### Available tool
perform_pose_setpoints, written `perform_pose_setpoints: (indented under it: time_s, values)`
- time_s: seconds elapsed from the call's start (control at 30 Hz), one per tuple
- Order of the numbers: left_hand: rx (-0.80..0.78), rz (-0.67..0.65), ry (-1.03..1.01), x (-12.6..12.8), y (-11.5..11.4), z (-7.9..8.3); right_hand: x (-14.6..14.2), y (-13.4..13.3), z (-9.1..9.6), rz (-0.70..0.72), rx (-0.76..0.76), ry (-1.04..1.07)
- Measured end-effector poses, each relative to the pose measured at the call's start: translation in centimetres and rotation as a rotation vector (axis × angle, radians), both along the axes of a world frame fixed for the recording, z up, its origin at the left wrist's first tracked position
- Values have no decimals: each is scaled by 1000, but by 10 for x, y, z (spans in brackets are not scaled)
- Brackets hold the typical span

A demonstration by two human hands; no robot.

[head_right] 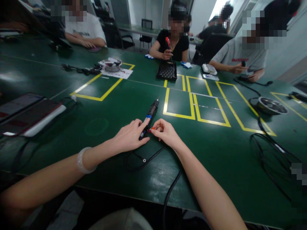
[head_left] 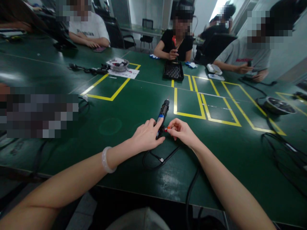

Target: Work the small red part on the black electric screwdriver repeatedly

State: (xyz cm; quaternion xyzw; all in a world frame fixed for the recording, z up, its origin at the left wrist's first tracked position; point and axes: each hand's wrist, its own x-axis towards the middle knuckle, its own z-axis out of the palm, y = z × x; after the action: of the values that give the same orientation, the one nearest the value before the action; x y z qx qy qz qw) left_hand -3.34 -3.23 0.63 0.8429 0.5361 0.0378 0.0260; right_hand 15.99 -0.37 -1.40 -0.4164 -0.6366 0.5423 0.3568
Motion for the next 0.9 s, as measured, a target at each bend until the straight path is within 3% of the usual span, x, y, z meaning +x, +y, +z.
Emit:
perform_pose_setpoints:
  time_s: [0.2,0.53,0.9]
  values:
    - [-40,-38,-71,-6,2,-4,1,0,-2,75,-48,35]
    - [-89,-10,-127,-7,5,-5,4,2,-7,74,-49,73]
    - [-83,-11,-111,-7,4,-5,4,1,-7,121,-23,-8]
